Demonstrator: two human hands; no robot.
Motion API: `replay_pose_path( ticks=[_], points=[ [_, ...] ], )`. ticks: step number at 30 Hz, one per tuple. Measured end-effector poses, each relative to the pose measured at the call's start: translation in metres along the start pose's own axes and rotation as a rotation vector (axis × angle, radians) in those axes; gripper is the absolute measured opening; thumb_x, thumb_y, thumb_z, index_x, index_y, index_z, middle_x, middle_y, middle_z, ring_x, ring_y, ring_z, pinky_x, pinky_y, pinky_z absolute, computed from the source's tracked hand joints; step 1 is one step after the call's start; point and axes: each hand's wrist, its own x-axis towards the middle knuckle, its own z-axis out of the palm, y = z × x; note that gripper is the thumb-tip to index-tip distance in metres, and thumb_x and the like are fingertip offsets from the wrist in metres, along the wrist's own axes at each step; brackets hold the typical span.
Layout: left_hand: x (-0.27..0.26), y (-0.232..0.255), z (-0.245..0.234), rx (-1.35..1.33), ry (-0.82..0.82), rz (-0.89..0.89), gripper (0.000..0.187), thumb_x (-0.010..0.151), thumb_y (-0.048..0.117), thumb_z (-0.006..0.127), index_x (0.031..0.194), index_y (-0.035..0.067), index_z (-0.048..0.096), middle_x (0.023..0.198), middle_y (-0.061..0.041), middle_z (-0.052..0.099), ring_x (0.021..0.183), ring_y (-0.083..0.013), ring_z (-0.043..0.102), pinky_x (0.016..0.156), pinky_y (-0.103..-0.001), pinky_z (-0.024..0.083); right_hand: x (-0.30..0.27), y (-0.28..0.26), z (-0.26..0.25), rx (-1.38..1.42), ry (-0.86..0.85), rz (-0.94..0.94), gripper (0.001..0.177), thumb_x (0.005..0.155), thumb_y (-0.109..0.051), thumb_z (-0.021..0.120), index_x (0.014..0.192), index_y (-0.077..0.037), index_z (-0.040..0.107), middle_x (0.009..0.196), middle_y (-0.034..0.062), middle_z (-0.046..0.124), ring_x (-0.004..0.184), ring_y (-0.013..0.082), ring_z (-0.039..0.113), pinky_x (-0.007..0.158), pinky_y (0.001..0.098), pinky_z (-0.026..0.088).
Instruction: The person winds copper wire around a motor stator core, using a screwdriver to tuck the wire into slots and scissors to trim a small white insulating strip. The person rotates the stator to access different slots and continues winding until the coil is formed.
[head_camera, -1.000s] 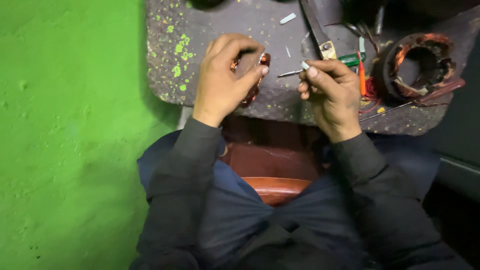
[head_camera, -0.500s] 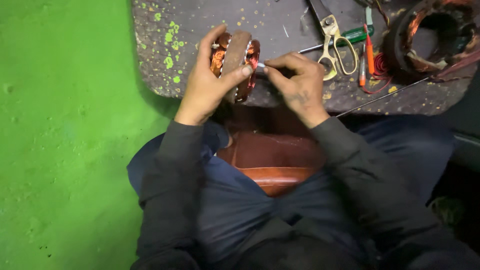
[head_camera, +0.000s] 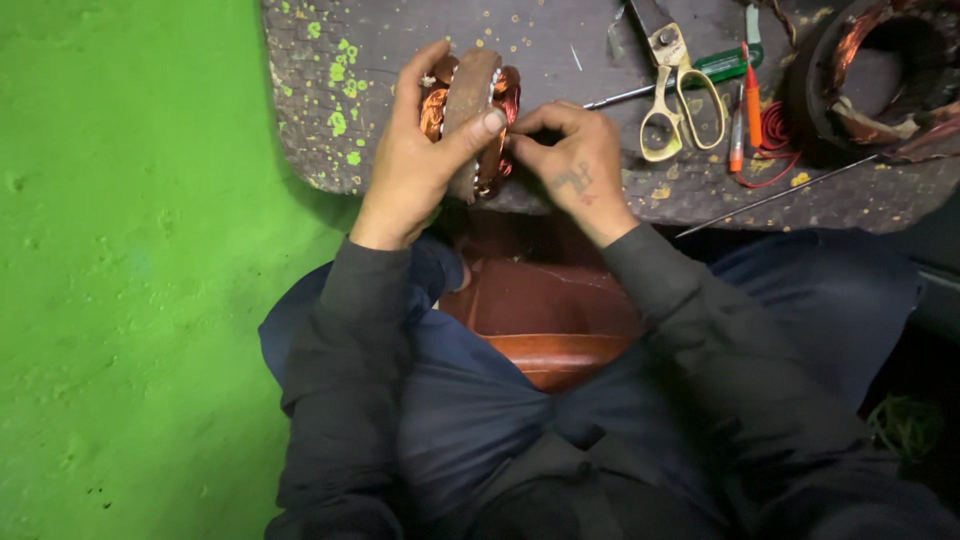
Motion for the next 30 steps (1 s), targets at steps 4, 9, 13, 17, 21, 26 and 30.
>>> replay_pose_path(
  ticks=[4,9,13,17,21,26,30],
  points=[
    [-0.002,0.0,0.0,0.02,0.004,0.002,0.082,0.093,0.03,0.086,0.157,0.008,0.04,0.148,-0.016,0.054,0.138,-0.0258,0.057,0.117,-0.038,0.05,-0.001,-0.004,0.002,-0.042,0.026,-0.011,0.015,0.082,-0.011,0.076,0.095,-0.003,0.077,0.095,0.0109,0.075,0.084,0.0239,0.073,0.075,0.0318,0.055],
    [-0.001,-0.001,0.001,-0.085,-0.009,-0.011,0.083,0.093,0.029,0.086,0.157,0.008,0.039,0.148,-0.016,0.053,0.137,-0.0261,0.057,0.116,-0.038,0.051,-0.002,-0.011,0.002,-0.091,0.043,-0.037,0.014,0.082,-0.011,0.075,0.093,-0.003,0.077,0.094,0.0124,0.074,0.084,0.0287,0.073,0.075,0.0358,0.055],
    [0.001,-0.001,0.002,-0.107,-0.012,-0.027,0.083,0.092,0.03,0.086,0.156,0.008,0.038,0.148,-0.016,0.053,0.136,-0.0262,0.058,0.115,-0.038,0.052,-0.001,-0.011,0.002,-0.108,0.045,-0.061,0.013,0.081,-0.01,0.073,0.092,-0.003,0.077,0.094,0.0123,0.073,0.084,0.0297,0.073,0.076,0.0368,0.055],
    [0.002,-0.001,0.001,-0.063,-0.007,-0.018,0.083,0.093,0.03,0.086,0.157,0.007,0.039,0.149,-0.017,0.053,0.137,-0.0271,0.058,0.116,-0.039,0.052,-0.001,-0.015,0.001,-0.098,0.036,-0.035,0.013,0.081,-0.009,0.071,0.091,-0.002,0.075,0.092,0.0124,0.071,0.078,0.029,0.071,0.073,0.0373,0.054],
    [0.002,-0.001,0.001,-0.085,0.002,-0.038,0.083,0.091,0.03,0.086,0.156,0.008,0.039,0.148,-0.018,0.053,0.136,-0.0275,0.059,0.114,-0.039,0.053,-0.001,-0.019,0.002,-0.088,0.038,-0.009,0.013,0.081,-0.008,0.07,0.092,-0.002,0.075,0.091,0.0128,0.07,0.073,0.0287,0.068,0.071,0.0377,0.053],
    [0.002,-0.001,0.002,-0.083,0.007,-0.021,0.083,0.091,0.031,0.087,0.156,0.008,0.039,0.15,-0.018,0.053,0.137,-0.0274,0.058,0.116,-0.039,0.052,0.002,-0.012,0.003,-0.077,0.021,-0.034,0.013,0.08,-0.009,0.073,0.09,-0.002,0.075,0.09,0.013,0.07,0.077,0.0288,0.069,0.072,0.0378,0.053],
    [0.002,-0.001,0.003,-0.053,0.015,-0.021,0.083,0.091,0.031,0.087,0.156,0.008,0.04,0.148,-0.017,0.055,0.136,-0.0264,0.059,0.115,-0.038,0.051,0.005,-0.008,0.005,-0.087,0.029,-0.065,0.012,0.08,-0.009,0.074,0.089,-0.002,0.075,0.091,0.013,0.072,0.081,0.0301,0.07,0.075,0.0382,0.054]
  ],
)
